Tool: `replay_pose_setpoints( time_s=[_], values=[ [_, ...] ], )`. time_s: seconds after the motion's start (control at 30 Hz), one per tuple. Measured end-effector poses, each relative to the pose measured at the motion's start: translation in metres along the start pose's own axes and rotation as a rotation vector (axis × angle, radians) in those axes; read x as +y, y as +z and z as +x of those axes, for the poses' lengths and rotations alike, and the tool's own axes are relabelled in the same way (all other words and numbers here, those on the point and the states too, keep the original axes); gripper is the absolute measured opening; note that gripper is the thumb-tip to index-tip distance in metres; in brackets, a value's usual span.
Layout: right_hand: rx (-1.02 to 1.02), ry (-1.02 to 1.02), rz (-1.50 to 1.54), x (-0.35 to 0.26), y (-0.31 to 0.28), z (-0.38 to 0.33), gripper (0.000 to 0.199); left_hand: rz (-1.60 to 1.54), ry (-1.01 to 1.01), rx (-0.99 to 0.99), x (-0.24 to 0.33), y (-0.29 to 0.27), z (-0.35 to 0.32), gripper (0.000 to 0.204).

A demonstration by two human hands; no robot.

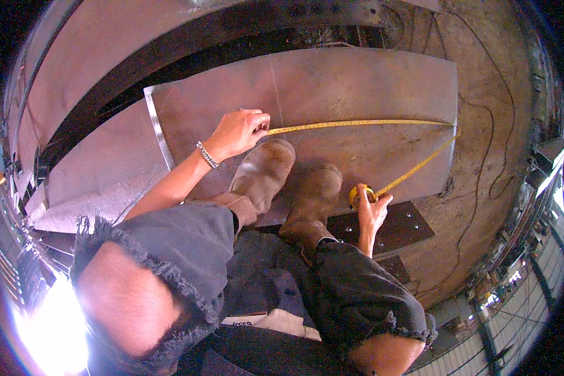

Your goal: The person measures a large metal sheet using a tape measure and marks it with a marker. They then use a straightedge to draw straight lines along the marked points on the metal sheet.

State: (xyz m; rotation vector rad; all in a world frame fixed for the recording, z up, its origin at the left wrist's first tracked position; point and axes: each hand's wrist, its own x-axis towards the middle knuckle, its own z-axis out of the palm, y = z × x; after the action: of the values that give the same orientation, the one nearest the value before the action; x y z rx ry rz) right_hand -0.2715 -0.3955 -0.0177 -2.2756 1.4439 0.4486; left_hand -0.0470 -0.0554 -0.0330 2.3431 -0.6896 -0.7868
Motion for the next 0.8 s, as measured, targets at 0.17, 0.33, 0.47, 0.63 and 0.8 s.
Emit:
replay_pose_setpoints(
  time_s=[0.17,0.33,0.47,0.63,0.8],
  values=[
    [0.032,-0.062,0.010,0.006,0.002,0.005,0.098,-0.068,-0.015,-0.028,-0.005,0.006,0.003,0.012],
    [-0.010,-0.056,-0.007,-0.003,-0.001,0.010,0.097,-0.108,-0.041,-0.021,-0.001,0.002,0.001,0.010],
    [0.013,-0.071,-0.044,0.008,0.001,0.016,0.100,-0.107,-0.020,-0.016,-0.001,0.005,0.004,0.009],
    [-0.018,-0.084,-0.046,0.001,-0.004,0.010,0.101,-0.079,0.002,0.000,-0.006,0.005,0.002,0.012],
    [-0.042,-0.041,-0.134,-0.010,-0.002,0.000,0.094,-0.026,0.020,0.012,-0.006,0.004,0.000,0.012]
  ],
)
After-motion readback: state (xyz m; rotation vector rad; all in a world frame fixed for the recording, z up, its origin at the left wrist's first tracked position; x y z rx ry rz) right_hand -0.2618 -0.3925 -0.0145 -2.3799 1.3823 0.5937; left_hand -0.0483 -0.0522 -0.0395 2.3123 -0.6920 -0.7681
